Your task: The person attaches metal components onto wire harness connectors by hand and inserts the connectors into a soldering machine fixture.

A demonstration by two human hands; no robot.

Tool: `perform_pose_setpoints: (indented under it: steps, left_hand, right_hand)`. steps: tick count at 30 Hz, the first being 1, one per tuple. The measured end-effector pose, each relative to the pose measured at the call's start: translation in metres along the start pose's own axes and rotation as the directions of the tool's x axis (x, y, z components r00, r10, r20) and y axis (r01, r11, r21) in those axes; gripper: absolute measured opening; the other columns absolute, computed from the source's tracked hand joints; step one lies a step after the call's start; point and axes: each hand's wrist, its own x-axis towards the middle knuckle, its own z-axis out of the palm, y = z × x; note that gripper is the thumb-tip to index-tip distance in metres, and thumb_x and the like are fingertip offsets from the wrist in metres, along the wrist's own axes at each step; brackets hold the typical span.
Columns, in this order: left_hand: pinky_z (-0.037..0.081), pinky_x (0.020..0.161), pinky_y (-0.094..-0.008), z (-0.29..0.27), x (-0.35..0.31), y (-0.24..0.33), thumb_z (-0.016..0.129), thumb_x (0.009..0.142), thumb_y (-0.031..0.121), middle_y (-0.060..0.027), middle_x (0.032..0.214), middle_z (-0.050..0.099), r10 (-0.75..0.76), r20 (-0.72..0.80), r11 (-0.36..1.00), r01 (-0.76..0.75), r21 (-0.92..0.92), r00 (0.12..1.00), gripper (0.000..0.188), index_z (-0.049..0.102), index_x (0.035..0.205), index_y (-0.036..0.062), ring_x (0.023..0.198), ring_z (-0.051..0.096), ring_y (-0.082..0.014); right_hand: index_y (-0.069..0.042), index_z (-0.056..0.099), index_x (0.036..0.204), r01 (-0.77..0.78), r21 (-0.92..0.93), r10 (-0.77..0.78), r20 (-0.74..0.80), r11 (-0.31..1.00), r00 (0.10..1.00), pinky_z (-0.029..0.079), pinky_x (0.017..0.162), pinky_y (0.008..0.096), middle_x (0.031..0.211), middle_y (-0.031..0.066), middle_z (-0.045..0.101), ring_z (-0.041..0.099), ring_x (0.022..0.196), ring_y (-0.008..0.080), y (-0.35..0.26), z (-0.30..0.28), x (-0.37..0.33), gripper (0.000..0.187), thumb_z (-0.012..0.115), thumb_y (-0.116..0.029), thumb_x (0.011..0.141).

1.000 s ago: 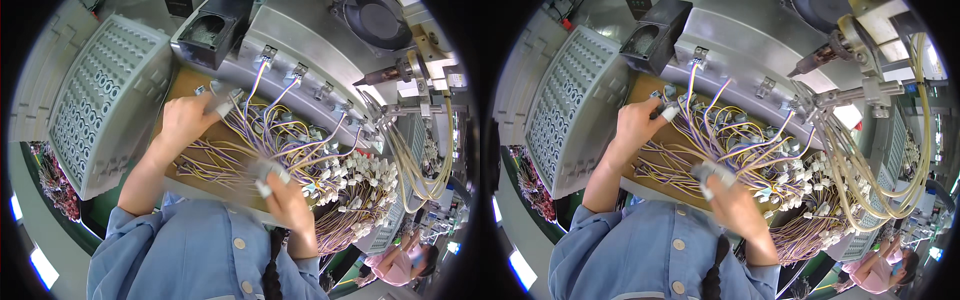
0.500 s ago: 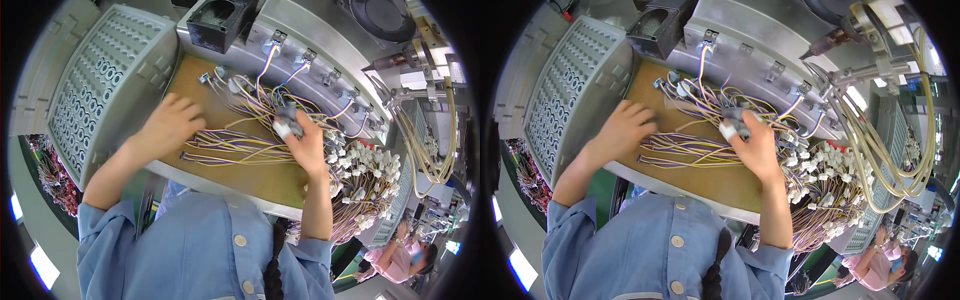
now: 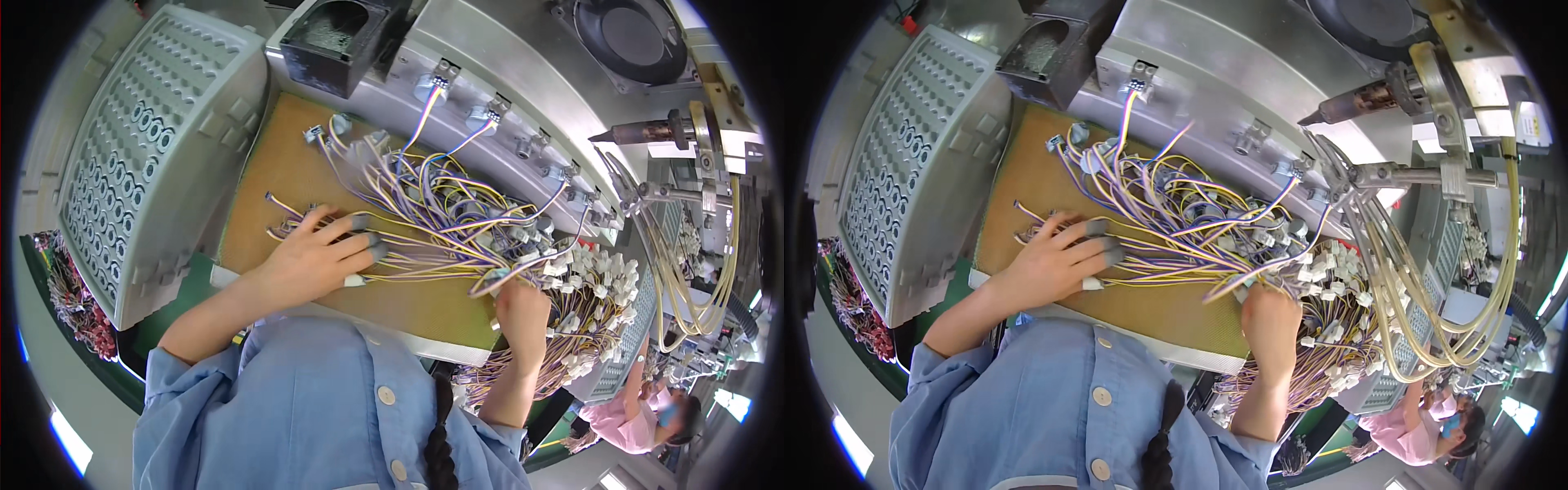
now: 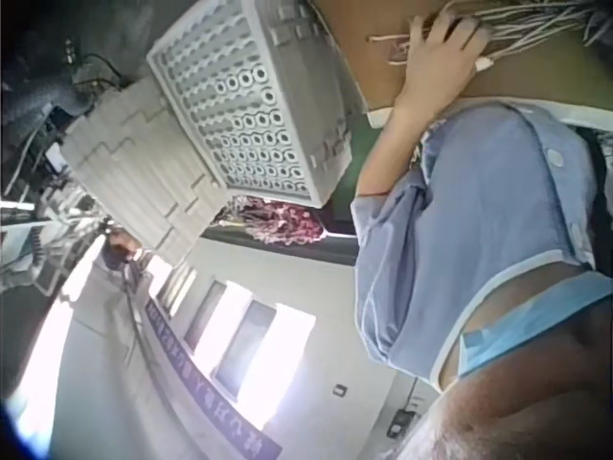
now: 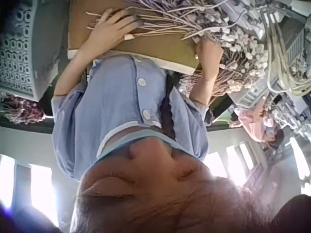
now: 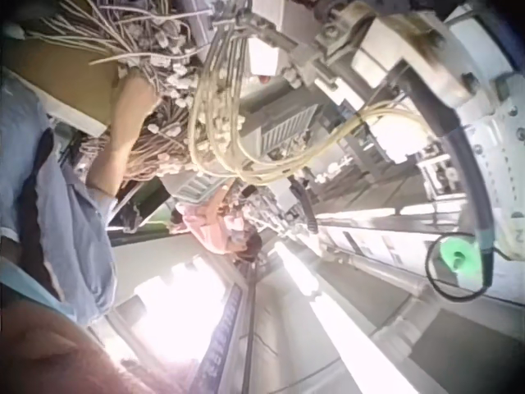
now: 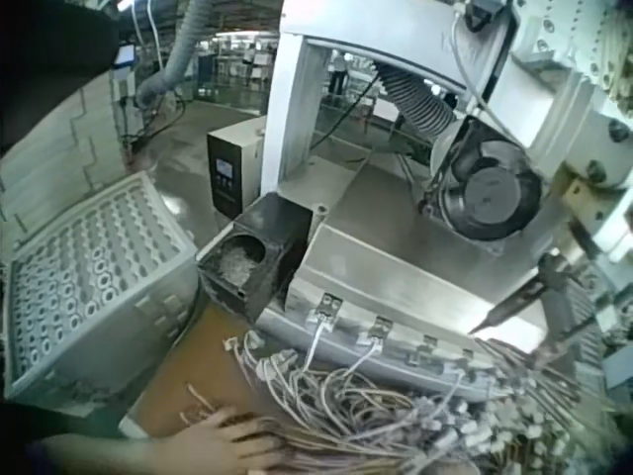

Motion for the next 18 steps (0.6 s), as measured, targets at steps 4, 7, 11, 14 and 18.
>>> perform_pose_setpoints:
  steps: [4,7,11,14,18]
  left_hand:
    - [0.037,0.083,-0.0373,-0.013,-0.021,-0.011,0.065,0.061,0.019,-0.0009,0.094,0.055,-0.103,0.053,0.993,0.099,0.063,0.993,0.033,0.058,0.093,0.0130,0.098,0.051,-0.0189]
    - [0.041,0.073,-0.0371,-0.038,-0.036,-0.025,0.064,0.067,0.016,-0.0043,0.081,0.056,-0.303,0.269,0.952,0.284,0.111,0.914,0.020,0.057,0.084,0.0107,0.082,0.055,-0.0208]
    - [0.043,0.051,-0.0396,-0.048,-0.022,-0.037,0.061,0.077,0.015,-0.0101,0.066,0.056,-0.643,-0.064,0.764,0.636,-0.107,0.763,0.010,0.055,0.080,0.0079,0.054,0.053,-0.0311]
    - [0.044,0.053,-0.0352,-0.039,0.004,-0.028,0.065,0.069,0.012,-0.0069,0.071,0.053,-0.461,-0.183,0.883,0.427,-0.196,0.868,0.011,0.056,0.074,0.0096,0.063,0.056,-0.0256]
    - [0.045,0.068,-0.0349,-0.028,0.027,-0.022,0.061,0.060,0.009,-0.0061,0.079,0.049,-0.100,-0.027,0.994,0.099,-0.049,0.995,0.013,0.055,0.071,0.0093,0.079,0.053,-0.0232]
  right_hand:
    - [-0.002,0.059,0.069,-0.075,-0.027,0.075,-0.003,0.997,0.997,0.044,0.050,0.0397,0.060,0.0151,0.058,0.058,0.055,0.0326,0.005,0.007,0.002,0.010,0.057,-0.011,0.073]
    - [-0.002,0.054,0.066,-0.021,0.215,0.037,-0.069,0.976,0.997,0.044,0.050,0.0415,0.056,0.0154,0.055,0.057,0.054,0.0330,0.006,0.009,-0.005,0.010,0.053,-0.008,0.073]
    - [-0.002,0.059,0.067,-0.067,0.252,0.072,-0.014,0.965,0.997,0.044,0.048,0.0362,0.053,0.0104,0.058,0.058,0.048,0.0281,0.008,0.014,-0.004,0.014,0.056,-0.012,0.076]
    - [-0.002,0.060,0.068,-0.033,0.206,0.040,-0.029,0.978,0.999,0.045,0.048,0.0352,0.051,0.0092,0.057,0.058,0.047,0.0269,0.008,0.014,-0.002,0.014,0.056,-0.012,0.076]
    - [-0.003,0.060,0.068,-0.072,0.203,0.077,-0.017,0.976,0.997,0.045,0.049,0.0360,0.053,0.0097,0.058,0.058,0.048,0.0273,0.005,0.010,-0.007,0.014,0.057,-0.013,0.076]
